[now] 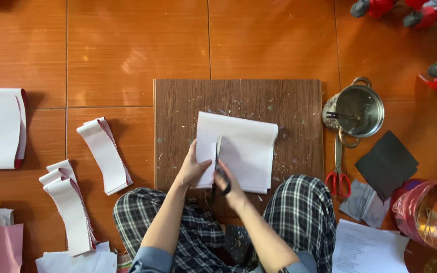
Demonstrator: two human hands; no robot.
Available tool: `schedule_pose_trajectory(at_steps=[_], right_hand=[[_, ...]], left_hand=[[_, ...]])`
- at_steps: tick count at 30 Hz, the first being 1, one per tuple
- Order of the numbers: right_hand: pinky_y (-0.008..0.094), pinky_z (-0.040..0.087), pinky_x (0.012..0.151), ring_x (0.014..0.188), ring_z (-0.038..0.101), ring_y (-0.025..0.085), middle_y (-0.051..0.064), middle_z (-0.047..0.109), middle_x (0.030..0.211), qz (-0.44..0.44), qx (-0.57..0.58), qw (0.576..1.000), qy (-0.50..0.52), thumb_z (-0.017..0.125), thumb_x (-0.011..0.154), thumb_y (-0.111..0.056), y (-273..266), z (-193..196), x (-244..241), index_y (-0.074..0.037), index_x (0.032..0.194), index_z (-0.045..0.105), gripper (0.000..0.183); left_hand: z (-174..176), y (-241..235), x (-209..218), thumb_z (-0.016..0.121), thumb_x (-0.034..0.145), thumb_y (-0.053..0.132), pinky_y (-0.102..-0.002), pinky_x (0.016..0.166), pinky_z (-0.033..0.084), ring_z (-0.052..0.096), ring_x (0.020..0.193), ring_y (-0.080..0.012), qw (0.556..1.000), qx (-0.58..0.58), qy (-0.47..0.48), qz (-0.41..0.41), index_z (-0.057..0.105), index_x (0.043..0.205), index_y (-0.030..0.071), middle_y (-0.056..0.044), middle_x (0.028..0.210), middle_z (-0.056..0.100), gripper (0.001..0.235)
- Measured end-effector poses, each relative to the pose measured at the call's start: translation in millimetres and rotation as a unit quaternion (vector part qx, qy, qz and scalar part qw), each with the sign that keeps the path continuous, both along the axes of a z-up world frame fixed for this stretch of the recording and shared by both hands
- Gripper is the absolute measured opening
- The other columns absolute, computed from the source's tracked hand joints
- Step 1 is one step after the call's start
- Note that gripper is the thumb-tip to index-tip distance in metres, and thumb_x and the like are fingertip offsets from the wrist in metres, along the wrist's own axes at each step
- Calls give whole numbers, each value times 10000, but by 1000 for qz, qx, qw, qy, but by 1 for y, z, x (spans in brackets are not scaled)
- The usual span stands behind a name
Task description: Cutting a large sheet of white paper into smaller rectangular strips using scissors on a floor-based workspace.
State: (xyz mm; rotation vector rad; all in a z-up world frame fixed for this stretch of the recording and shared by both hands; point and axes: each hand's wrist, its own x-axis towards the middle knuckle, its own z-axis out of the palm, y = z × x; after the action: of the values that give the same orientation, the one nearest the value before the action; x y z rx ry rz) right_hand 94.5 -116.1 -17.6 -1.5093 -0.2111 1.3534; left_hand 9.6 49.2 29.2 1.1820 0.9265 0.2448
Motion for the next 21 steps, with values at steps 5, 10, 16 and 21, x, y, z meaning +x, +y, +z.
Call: schedule_pose_trajectory(at_steps=[5,10,16,21], right_hand=[[332,517,951,1233,579,166,87,567,1432,-16,48,999,-20,725,885,-523,29,7,7,-89,1647,266,989],[317,554,905,1039,633,166,95,641,1189,-9,23,989,-149,734,939,-372,35,-12,-8,-118,1651,300,871],[269,588,853,941,638,119,53,631,1107,-39,62,991,-114,749,939,-298,32,-22,13,-112,1631,299,847],[291,545,977,1242,580,93,52,555,1451,-37,76,994,-69,726,973,-343,44,-38,36,-96,1636,244,856]], left_hand=[[-36,-15,-6,691,812,-131,-352,1097,458,541,1325,-260,999,31,-39,-9,273,1576,51,-186,1454,535,890],[-59,-14,-3,666,798,-155,-341,1077,460,538,1320,-247,999,40,-13,1,232,1584,50,-177,1472,518,921],[-30,-8,5,677,793,-124,-363,1052,486,557,1281,-254,1000,13,-22,-1,255,1583,46,-179,1450,536,911],[-10,-16,-6,688,798,-105,-360,1142,393,495,1378,-263,997,60,-34,-34,265,1571,22,-184,1473,512,890]])
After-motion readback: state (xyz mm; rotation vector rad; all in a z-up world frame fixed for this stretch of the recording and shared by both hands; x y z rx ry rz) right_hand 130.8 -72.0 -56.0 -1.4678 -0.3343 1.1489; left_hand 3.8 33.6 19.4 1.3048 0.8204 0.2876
